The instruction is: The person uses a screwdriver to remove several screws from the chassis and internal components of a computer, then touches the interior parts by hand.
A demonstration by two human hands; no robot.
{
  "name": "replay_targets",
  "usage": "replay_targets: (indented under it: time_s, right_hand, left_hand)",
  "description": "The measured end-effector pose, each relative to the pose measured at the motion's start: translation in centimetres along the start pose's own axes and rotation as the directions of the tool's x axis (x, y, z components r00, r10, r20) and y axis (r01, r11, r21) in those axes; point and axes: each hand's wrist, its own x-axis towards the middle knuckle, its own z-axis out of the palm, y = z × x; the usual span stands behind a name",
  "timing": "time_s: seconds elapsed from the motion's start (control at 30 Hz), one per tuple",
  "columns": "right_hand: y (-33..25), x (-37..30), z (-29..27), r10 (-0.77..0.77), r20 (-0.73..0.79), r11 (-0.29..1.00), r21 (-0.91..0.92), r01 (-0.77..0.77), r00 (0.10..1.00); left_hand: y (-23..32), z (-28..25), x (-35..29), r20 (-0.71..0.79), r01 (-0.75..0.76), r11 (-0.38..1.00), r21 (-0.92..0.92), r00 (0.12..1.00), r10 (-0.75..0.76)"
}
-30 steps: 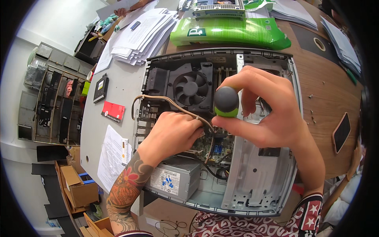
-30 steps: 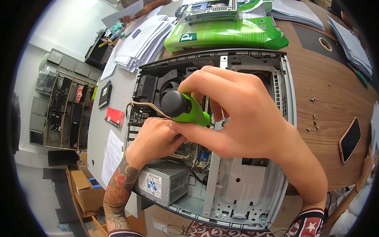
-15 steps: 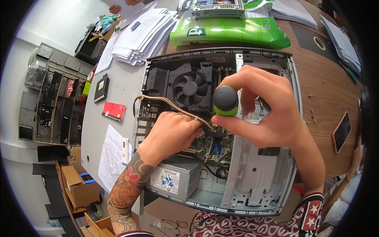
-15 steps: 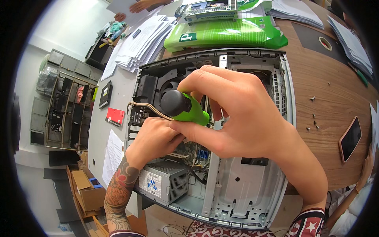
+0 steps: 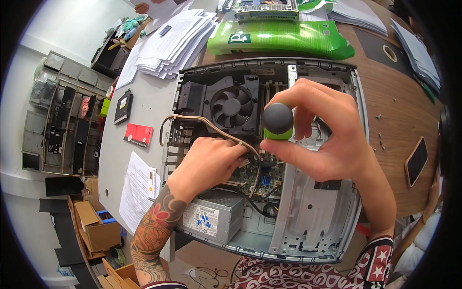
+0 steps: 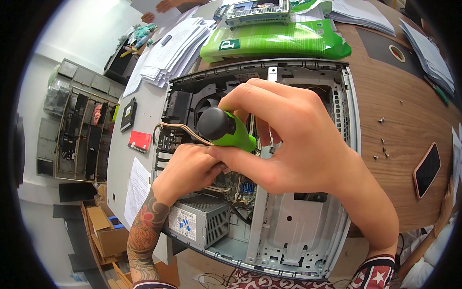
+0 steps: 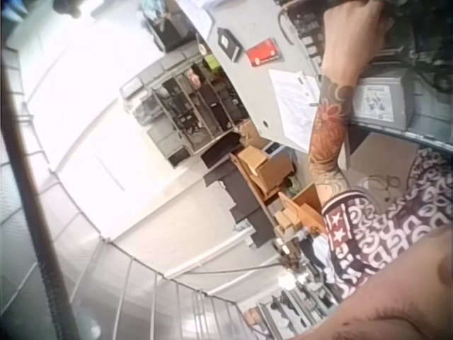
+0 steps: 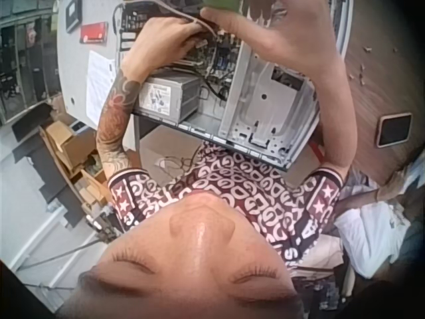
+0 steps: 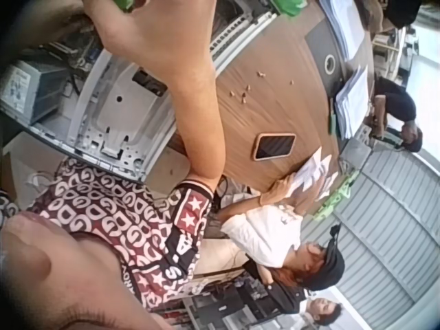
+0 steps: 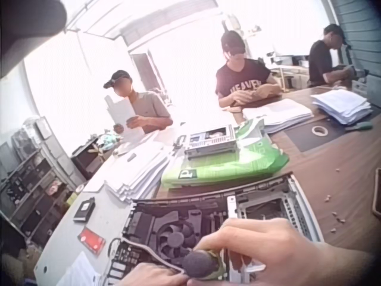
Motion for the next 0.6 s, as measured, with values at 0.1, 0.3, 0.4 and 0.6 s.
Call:
replay_targets:
  time_s: [0.1,0.3,0.4,0.6]
  right_hand:
    - [-0.10,-0.06,-0.06,0.011,0.000,1.000,-0.011,-0.011,1.000]
    - [0.04,-0.11,-0.08,0.002,-0.016,1.000,-0.007,-0.002,1.000]
    - [0.01,-0.08,-0.10,0.003,-0.016,1.000,-0.006,-0.003,1.000]
    - [0.09,-0.07,-0.04,0.003,-0.017,1.000,0.012,-0.003,1.000]
  left_hand:
    - [-0.07,-0.14,0.04,-0.030,-0.047,0.998,-0.037,0.999,0.046]
    - [-0.12,-0.26,0.11,0.026,-0.008,0.993,-0.122,1.000,0.012]
    - [-0.46,-0.40,0.10,0.011,-0.037,0.992,-0.120,0.999,0.038]
    - [-0.36,-0.15,-0.14,0.031,-0.024,0.992,-0.125,0.999,0.028]
